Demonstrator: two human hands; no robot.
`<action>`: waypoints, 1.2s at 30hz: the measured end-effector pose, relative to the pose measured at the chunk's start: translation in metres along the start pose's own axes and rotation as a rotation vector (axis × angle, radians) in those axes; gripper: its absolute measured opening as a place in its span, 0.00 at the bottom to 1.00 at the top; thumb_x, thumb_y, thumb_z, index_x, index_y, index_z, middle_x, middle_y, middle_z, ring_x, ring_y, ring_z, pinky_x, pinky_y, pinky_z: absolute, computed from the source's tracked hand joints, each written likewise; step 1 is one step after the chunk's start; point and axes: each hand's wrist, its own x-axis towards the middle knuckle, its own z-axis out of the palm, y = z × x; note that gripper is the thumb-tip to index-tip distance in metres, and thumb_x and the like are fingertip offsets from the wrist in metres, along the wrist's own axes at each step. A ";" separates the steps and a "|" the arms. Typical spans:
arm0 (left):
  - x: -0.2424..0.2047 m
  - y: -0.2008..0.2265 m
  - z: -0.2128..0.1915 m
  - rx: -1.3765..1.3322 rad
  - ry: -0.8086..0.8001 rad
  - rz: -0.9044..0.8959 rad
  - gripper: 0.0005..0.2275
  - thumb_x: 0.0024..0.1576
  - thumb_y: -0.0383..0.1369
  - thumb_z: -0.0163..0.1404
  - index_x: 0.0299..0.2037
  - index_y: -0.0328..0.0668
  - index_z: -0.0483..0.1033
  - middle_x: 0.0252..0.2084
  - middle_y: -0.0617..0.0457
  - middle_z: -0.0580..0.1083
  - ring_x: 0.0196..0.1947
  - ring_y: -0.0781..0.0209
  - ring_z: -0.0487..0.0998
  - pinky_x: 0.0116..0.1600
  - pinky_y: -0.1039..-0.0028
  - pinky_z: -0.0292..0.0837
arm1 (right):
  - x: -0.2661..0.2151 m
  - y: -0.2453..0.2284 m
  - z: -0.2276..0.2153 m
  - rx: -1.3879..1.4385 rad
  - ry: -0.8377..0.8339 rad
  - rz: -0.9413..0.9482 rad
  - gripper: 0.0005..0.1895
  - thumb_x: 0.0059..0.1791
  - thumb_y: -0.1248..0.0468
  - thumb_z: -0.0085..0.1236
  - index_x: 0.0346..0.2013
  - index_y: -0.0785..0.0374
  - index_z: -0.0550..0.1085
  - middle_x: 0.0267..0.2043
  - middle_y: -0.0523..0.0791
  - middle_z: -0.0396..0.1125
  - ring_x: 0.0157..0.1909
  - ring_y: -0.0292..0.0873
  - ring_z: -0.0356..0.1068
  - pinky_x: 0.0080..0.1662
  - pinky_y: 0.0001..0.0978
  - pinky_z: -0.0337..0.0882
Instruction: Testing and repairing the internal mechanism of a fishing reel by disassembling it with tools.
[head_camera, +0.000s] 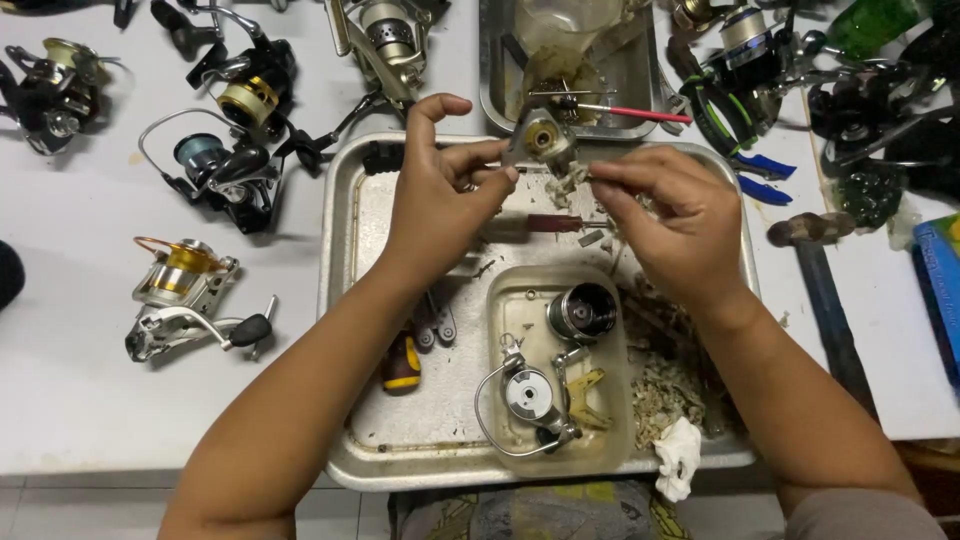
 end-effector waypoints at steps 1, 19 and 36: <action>0.001 0.001 0.000 0.001 -0.002 0.000 0.23 0.55 0.24 0.56 0.55 0.55 0.56 0.47 0.40 0.81 0.32 0.67 0.78 0.40 0.77 0.74 | 0.002 0.001 -0.001 -0.001 0.002 0.001 0.07 0.54 0.76 0.62 0.47 0.74 0.78 0.44 0.55 0.74 0.43 0.45 0.73 0.40 0.25 0.74; 0.003 0.017 0.057 -0.332 0.049 -0.004 0.29 0.55 0.22 0.55 0.62 0.48 0.51 0.53 0.34 0.78 0.44 0.55 0.80 0.42 0.70 0.83 | 0.010 -0.013 0.020 0.607 -0.138 0.467 0.19 0.54 0.64 0.52 0.57 0.72 0.71 0.55 0.53 0.72 0.56 0.48 0.75 0.57 0.40 0.83; 0.041 -0.016 -0.009 0.935 -0.842 0.214 0.20 0.59 0.35 0.55 0.62 0.62 0.73 0.49 0.52 0.75 0.43 0.56 0.75 0.48 0.65 0.72 | 0.002 0.013 -0.036 0.201 -0.072 0.547 0.07 0.54 0.66 0.59 0.46 0.64 0.78 0.43 0.45 0.75 0.46 0.37 0.74 0.52 0.28 0.78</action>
